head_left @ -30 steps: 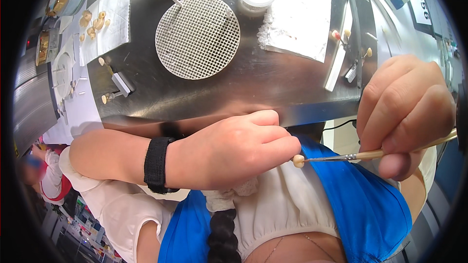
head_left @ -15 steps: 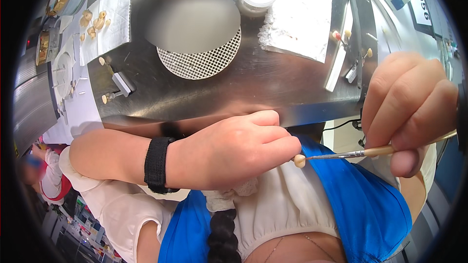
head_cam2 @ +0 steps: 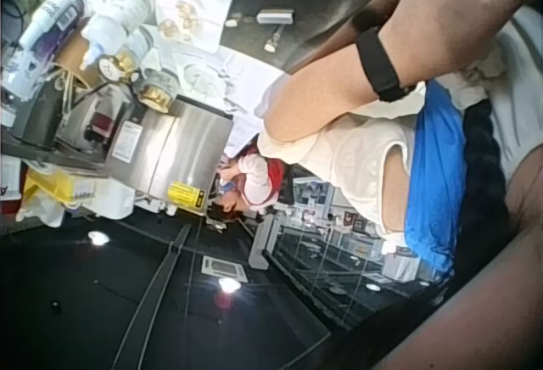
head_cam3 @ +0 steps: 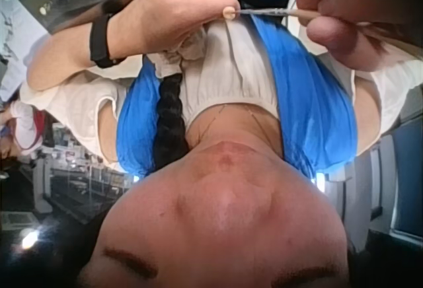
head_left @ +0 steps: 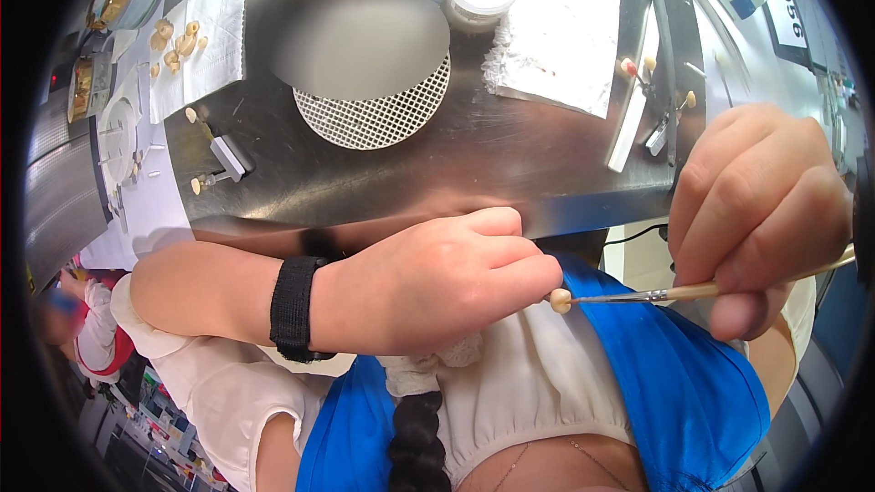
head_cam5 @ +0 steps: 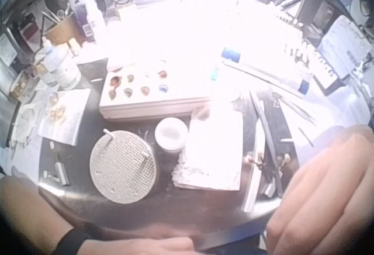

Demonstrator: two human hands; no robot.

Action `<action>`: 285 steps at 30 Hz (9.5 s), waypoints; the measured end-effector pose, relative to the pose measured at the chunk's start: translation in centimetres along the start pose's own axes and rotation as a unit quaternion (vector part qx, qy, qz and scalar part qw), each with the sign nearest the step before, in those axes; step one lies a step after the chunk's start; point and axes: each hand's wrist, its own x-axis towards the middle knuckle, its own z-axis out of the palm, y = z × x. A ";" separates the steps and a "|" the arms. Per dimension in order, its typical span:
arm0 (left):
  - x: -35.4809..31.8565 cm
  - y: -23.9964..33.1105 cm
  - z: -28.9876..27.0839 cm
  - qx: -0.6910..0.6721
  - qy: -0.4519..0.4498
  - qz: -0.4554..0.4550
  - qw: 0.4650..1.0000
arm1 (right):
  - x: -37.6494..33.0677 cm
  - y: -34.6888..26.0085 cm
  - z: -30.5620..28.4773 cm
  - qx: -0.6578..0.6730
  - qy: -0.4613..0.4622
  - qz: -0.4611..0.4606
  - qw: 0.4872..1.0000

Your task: Applying stain or glaze to a ceramic dental crown using a fine brush.

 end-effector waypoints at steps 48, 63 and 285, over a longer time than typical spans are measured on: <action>0.0 -0.1 0.2 0.029 0.019 0.012 0.999 | 1.3 2.3 -0.2 -0.080 0.268 0.088 0.956; 0.1 0.1 -0.1 0.022 0.018 0.009 1.000 | -0.9 0.2 1.4 0.047 0.114 0.053 0.991; -3.4 -0.4 -1.9 0.101 0.063 0.058 0.991 | 6.8 2.9 -2.8 -0.310 0.215 0.231 0.897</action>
